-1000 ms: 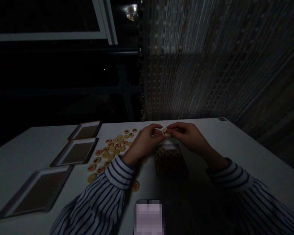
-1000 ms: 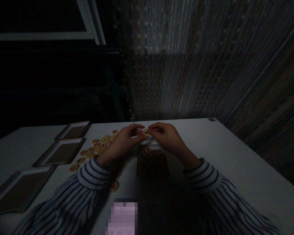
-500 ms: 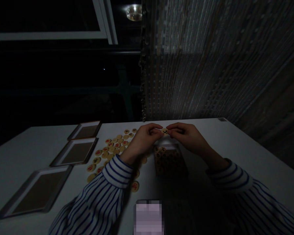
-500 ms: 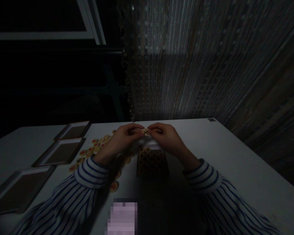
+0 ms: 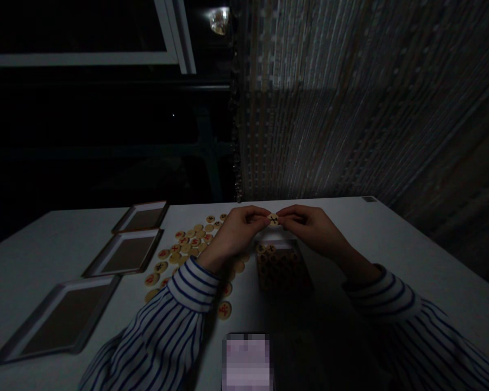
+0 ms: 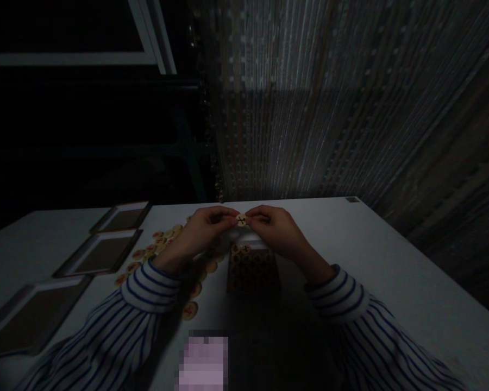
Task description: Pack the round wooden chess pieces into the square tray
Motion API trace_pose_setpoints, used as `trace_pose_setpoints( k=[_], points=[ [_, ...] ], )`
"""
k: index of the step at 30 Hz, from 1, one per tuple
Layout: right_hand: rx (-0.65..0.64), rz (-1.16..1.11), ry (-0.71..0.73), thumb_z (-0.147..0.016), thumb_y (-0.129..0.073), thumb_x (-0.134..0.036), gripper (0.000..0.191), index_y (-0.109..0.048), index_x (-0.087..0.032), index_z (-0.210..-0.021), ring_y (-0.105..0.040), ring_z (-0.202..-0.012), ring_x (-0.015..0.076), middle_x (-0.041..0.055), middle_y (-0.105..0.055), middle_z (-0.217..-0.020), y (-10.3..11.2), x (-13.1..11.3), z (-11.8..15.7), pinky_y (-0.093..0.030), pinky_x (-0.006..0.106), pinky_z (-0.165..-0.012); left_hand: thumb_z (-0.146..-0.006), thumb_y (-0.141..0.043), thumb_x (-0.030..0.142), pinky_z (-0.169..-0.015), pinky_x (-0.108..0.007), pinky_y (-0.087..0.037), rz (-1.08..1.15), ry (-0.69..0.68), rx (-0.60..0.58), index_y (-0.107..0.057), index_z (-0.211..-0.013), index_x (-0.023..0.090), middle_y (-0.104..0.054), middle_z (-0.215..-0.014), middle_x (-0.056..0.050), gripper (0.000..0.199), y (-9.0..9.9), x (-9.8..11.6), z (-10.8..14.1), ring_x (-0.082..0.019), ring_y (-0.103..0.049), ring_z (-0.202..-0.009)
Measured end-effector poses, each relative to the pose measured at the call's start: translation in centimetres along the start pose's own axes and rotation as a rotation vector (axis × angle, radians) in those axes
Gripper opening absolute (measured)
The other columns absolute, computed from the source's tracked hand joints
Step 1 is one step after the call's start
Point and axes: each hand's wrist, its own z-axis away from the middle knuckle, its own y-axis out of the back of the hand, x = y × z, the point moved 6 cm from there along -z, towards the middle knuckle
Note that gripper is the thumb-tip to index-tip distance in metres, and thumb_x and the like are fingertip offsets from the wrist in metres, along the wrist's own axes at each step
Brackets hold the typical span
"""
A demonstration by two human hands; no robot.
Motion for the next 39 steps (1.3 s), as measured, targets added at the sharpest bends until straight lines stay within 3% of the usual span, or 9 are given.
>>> trace_pose_setpoints(
  k=[4,9,16,22,29,34,39],
  points=[
    [0.034,0.027,0.012,-0.073,-0.056,-0.029,0.021,-0.065,-0.015,-0.086,-0.062,-0.077,0.0162,0.0056,-0.068,-0.084,0.2,0.2,-0.1,-0.048,0.028,-0.072,-0.076,-0.057,0.020,-0.077,-0.029,-0.046,-0.004,0.000,-0.049,-0.065,-0.090,0.014,-0.068,-0.089,-0.006,0.018,-0.2,0.0,0.0,-0.015,-0.061,-0.082],
    [-0.014,-0.011,0.016,-0.073,-0.057,-0.031,0.021,-0.065,-0.014,-0.084,-0.062,-0.076,0.0165,0.0057,-0.068,-0.082,-0.1,0.2,-0.1,-0.048,0.028,-0.069,-0.078,-0.054,0.022,-0.081,-0.031,-0.045,-0.008,-0.015,-0.117,-0.065,-0.094,0.014,-0.067,-0.095,-0.006,0.021,-0.6,-0.1,0.0,-0.015,-0.060,-0.086],
    [-0.012,-0.037,-0.003,-0.071,-0.059,-0.028,0.018,-0.064,-0.014,-0.082,-0.062,-0.071,0.0154,0.0049,-0.068,-0.078,-0.1,0.1,0.0,-0.048,0.026,-0.063,-0.077,-0.054,0.023,-0.076,-0.027,-0.045,-0.034,-0.030,-0.084,-0.065,-0.093,0.016,-0.067,-0.094,-0.005,0.020,-0.4,-0.1,0.0,-0.014,-0.059,-0.084],
    [0.072,-0.046,-0.016,-0.071,-0.059,-0.026,0.019,-0.064,-0.013,-0.083,-0.062,-0.070,0.0146,0.0052,-0.068,-0.077,0.3,0.2,-0.1,-0.048,0.026,-0.063,-0.076,-0.056,0.028,-0.060,-0.022,-0.044,0.017,0.061,-0.092,-0.058,-0.105,0.014,-0.067,-0.085,-0.006,0.032,-0.6,-0.5,0.3,-0.011,-0.058,-0.070],
    [0.056,-0.015,-0.002,-0.072,-0.058,-0.028,0.023,-0.064,-0.012,-0.087,-0.060,-0.069,0.0144,0.0053,-0.067,-0.077,0.0,0.2,-0.1,-0.047,0.025,-0.062,-0.075,-0.057,0.026,-0.060,-0.021,-0.043,0.059,0.045,-0.075,-0.059,-0.100,0.013,-0.066,-0.079,-0.004,0.029,-0.4,-0.6,0.1,-0.010,-0.056,-0.067],
    [0.031,0.129,0.100,-0.077,-0.054,-0.030,0.025,-0.064,-0.015,-0.095,-0.059,-0.073,0.0143,0.0050,-0.067,-0.085,0.1,-0.5,0.2,-0.046,0.026,-0.065,-0.075,-0.056,0.025,-0.068,-0.023,-0.044,0.013,0.032,-0.034,-0.063,-0.092,0.012,-0.066,-0.082,-0.004,0.023,0.0,-0.4,0.0,-0.012,-0.058,-0.074],
    [-0.008,0.410,0.336,-0.079,-0.052,-0.028,0.027,-0.060,-0.017,-0.102,-0.058,-0.078,0.0152,0.0049,-0.066,-0.092,-0.3,-2.2,0.9,-0.045,0.029,-0.070,-0.075,-0.056,0.021,-0.075,-0.026,-0.044,-0.020,0.014,-0.016,-0.065,-0.089,0.013,-0.067,-0.088,-0.005,0.018,0.1,0.4,0.0,-0.013,-0.059,-0.081]
  ],
)
